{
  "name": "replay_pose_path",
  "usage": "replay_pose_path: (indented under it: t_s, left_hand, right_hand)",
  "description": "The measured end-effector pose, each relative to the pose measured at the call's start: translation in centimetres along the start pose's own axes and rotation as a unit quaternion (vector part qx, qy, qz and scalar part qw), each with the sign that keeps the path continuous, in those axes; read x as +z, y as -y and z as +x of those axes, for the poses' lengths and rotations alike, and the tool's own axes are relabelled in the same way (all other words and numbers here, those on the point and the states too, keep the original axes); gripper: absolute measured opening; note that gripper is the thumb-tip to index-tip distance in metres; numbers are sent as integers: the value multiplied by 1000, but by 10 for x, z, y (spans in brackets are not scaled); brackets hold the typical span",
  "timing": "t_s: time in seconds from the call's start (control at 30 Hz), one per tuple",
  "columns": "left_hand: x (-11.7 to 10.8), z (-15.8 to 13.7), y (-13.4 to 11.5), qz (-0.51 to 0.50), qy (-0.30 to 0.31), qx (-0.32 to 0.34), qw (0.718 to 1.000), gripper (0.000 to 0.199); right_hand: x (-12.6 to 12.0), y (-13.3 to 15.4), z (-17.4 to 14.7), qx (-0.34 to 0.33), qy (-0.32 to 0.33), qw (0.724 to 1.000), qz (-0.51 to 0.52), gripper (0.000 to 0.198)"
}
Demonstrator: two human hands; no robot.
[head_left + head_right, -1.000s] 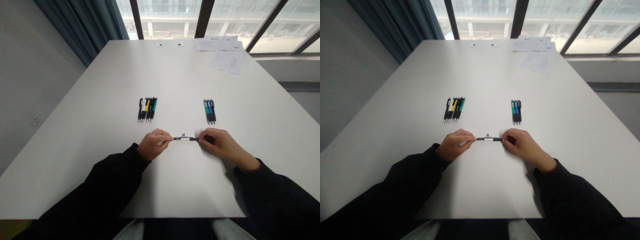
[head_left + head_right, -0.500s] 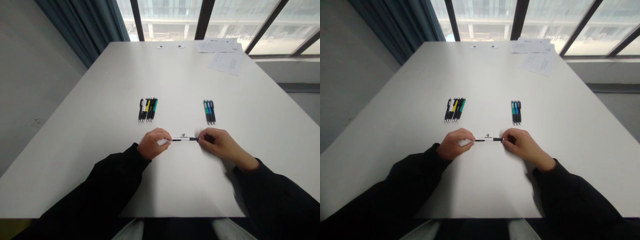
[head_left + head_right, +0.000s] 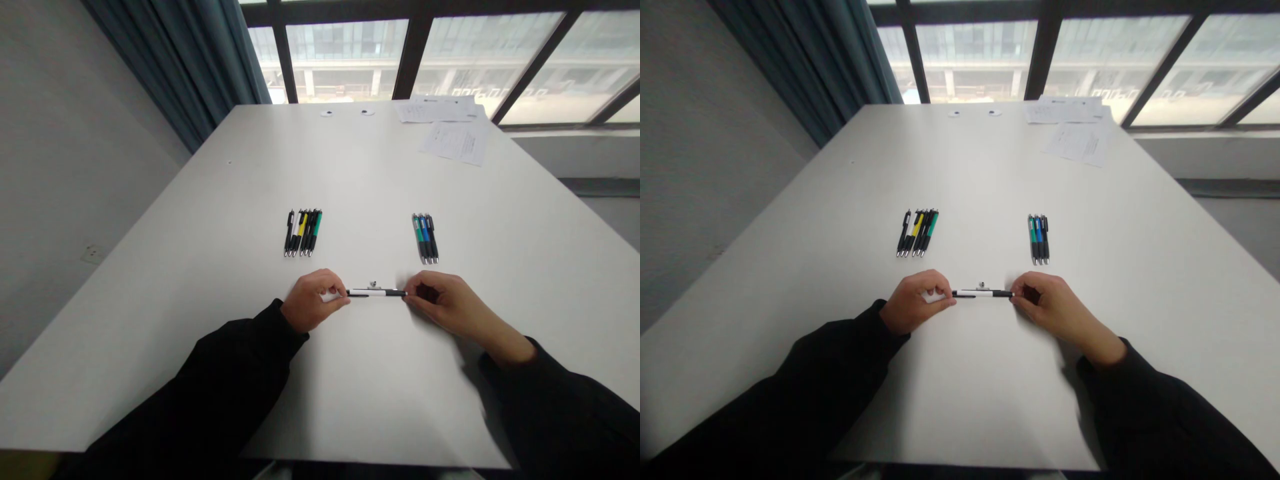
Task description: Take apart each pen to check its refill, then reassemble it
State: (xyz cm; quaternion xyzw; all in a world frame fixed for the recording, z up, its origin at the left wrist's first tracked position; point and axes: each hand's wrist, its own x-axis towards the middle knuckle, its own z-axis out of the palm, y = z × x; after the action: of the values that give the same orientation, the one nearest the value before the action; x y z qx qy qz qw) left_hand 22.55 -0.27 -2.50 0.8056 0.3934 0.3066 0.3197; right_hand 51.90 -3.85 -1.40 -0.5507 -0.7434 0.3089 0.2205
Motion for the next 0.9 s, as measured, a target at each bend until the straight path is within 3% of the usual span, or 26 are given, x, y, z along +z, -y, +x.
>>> replay_pose_path:
  t_s: [0.9]
  left_hand:
    - [0, 0, 0, 9, -9, -5, 1000, 8]
  right_hand:
    - [1, -1, -1, 27, -18, 999, 40, 14]
